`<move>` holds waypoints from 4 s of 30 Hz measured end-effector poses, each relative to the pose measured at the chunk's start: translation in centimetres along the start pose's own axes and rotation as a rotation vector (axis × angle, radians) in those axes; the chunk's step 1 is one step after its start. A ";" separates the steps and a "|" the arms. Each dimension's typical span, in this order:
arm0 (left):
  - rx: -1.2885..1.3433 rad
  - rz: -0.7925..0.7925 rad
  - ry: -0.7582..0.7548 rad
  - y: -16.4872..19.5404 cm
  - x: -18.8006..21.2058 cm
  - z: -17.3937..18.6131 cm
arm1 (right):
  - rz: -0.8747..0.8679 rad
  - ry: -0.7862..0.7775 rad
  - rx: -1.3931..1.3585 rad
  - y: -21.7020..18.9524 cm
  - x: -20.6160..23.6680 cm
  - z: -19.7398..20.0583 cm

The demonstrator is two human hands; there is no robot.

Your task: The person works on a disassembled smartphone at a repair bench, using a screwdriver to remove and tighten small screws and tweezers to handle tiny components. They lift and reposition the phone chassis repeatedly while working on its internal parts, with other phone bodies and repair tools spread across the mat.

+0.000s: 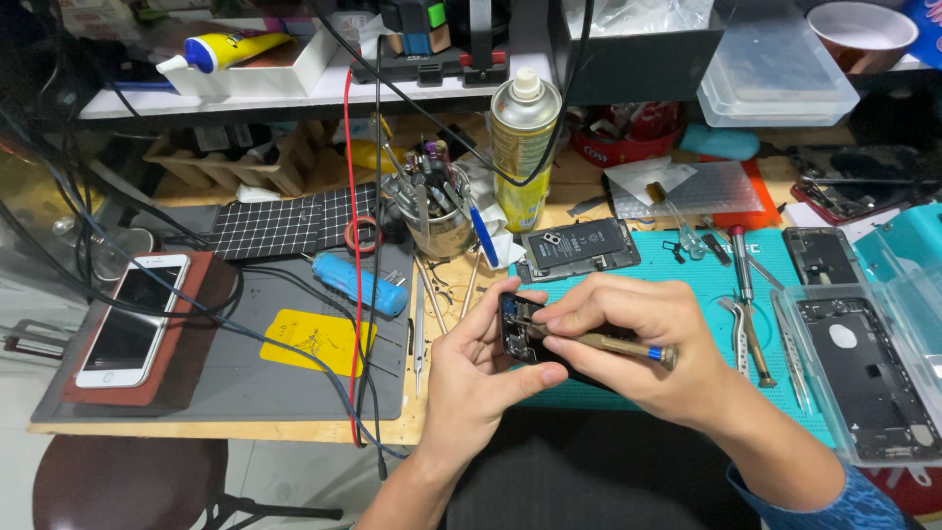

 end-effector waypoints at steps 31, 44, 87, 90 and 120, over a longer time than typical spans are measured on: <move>0.010 0.023 -0.249 1.4 0.2 0.2 | 0.009 -0.018 -0.083 -1.8 -0.1 0.8; -1.003 -0.570 0.134 6.4 -2.7 -3.4 | -0.242 0.400 -0.514 5.3 0.4 2.0; 0.556 0.179 -0.126 1.7 -5.0 -0.1 | -0.231 0.385 -0.720 4.7 1.2 3.7; 0.615 0.211 -0.243 1.4 -4.5 -0.6 | -0.176 0.379 -0.675 4.8 2.1 3.5; 0.147 0.115 -0.026 -1.8 -3.8 -0.2 | -0.059 0.247 -0.046 1.3 1.9 1.4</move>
Point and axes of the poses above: each hand's wrist, its own x-axis away from the middle knuckle, its own z-axis out of the back of the hand, y = z × x, the point moved 4 cm from there along -x, towards the middle knuckle, and after that the axes turned 2 degrees about z, right-handed, at the moved point
